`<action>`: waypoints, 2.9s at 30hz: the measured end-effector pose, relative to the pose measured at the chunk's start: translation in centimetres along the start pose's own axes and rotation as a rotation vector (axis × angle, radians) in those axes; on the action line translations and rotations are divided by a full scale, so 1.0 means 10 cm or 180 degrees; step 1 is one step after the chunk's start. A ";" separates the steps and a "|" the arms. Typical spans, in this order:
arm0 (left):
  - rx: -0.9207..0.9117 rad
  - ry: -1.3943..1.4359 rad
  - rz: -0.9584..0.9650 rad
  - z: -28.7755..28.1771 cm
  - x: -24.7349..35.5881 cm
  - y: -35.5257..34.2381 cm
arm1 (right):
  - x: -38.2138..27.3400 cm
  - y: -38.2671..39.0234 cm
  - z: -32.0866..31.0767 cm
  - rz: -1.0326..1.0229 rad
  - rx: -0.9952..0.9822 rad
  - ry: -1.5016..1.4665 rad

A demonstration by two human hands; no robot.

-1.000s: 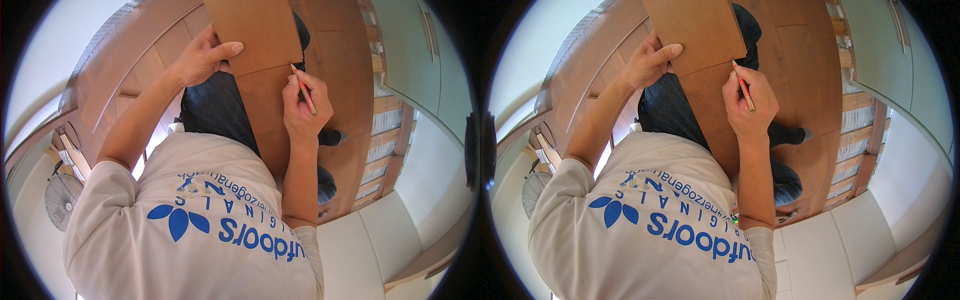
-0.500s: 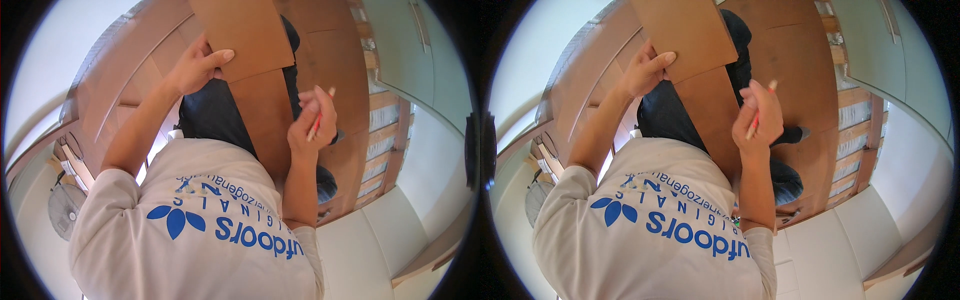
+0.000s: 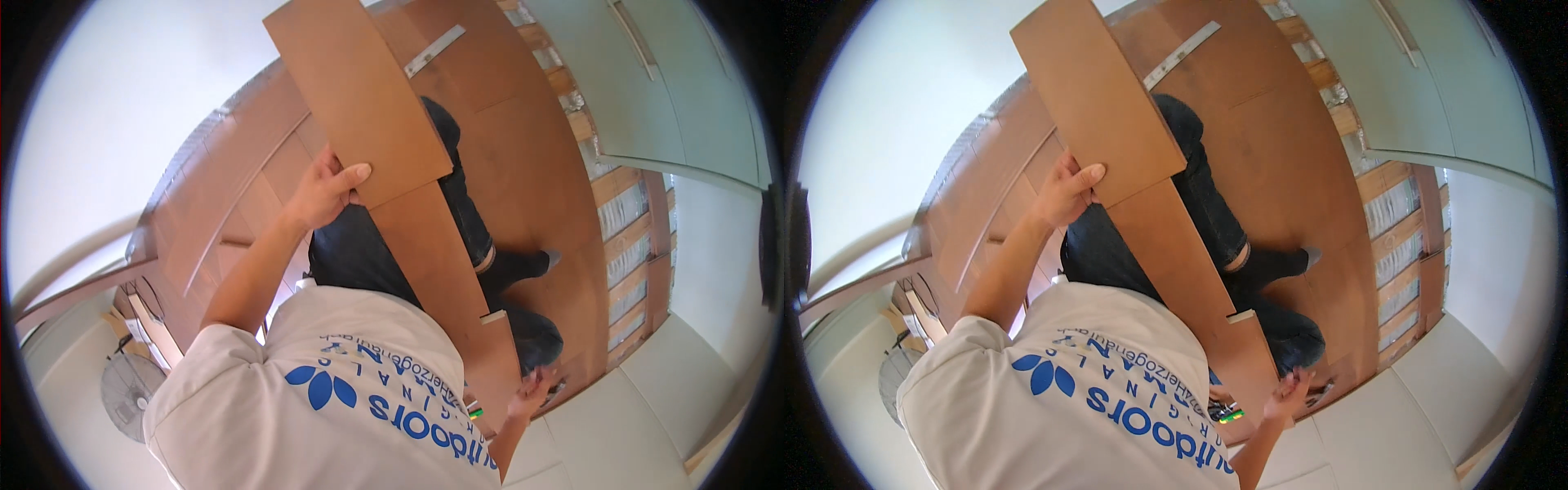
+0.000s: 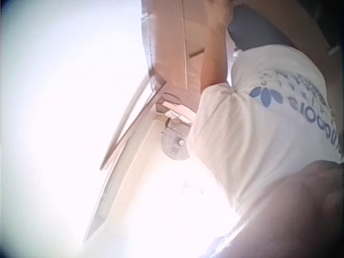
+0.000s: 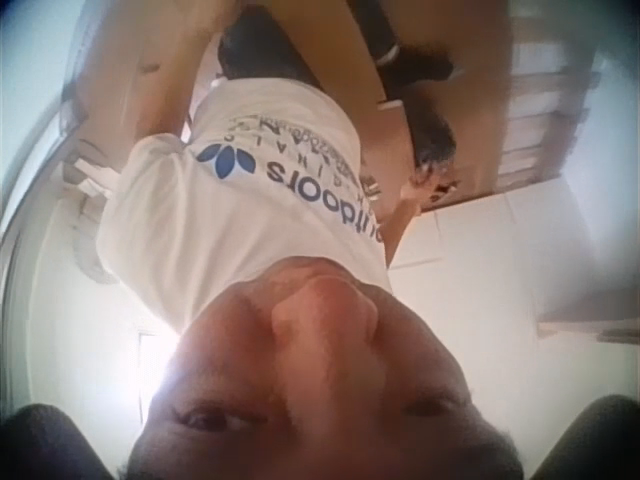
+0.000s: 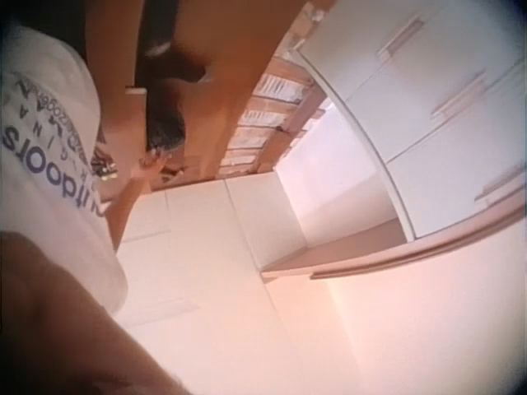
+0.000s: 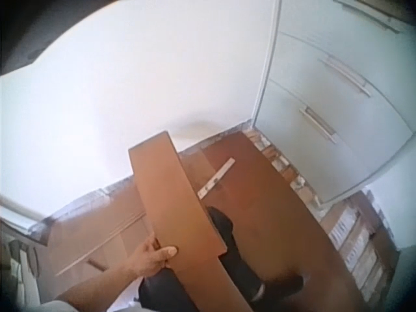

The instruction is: The person marks a wood plank with a pencil and square ruler, then carries it to a table saw on a balcony and cuts it.

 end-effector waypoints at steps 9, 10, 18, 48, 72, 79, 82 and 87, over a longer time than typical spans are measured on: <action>0.0031 -0.0209 0.0089 0.43 0.19 -0.12 | 0.75 0.42 -0.18 0.0825 -0.0750 0.0077; 0.0179 -0.0230 0.0239 0.48 0.21 -0.14 | 0.72 0.38 -0.20 0.1019 -0.0952 0.0253; -0.0376 -0.0646 0.1084 1.19 0.75 -0.81 | 0.73 0.48 -0.26 0.1307 -0.1156 0.0101; 0.0147 0.0826 -0.1218 2.97 -2.83 -2.57 | 0.45 1.19 -0.14 0.1061 0.0532 -0.2431; -0.1030 0.1751 0.0094 1.20 0.74 -2.63 | -1.51 -1.49 -0.77 -0.1716 0.0496 0.1652; -0.1053 -0.0256 -0.1087 1.44 0.66 -3.24 | -0.94 -2.07 -0.37 -0.2359 0.0963 0.2037; -0.1198 -0.1342 -0.1011 1.21 0.65 -3.49 | -0.81 -2.33 -0.22 -0.2362 0.0870 0.1956; -0.0758 -0.2464 -0.1089 0.95 0.37 -3.58 | -0.48 -2.69 0.19 -0.2338 0.0810 0.1462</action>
Point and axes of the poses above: each hand's wrist, its own y-axis away from the middle knuckle, its own z-axis out of the palm, x = y × z, the point moved 4 cm from there along -y, towards the middle knuckle, and after that the axes turned 9 degrees about -y, right-handed, at the moved point
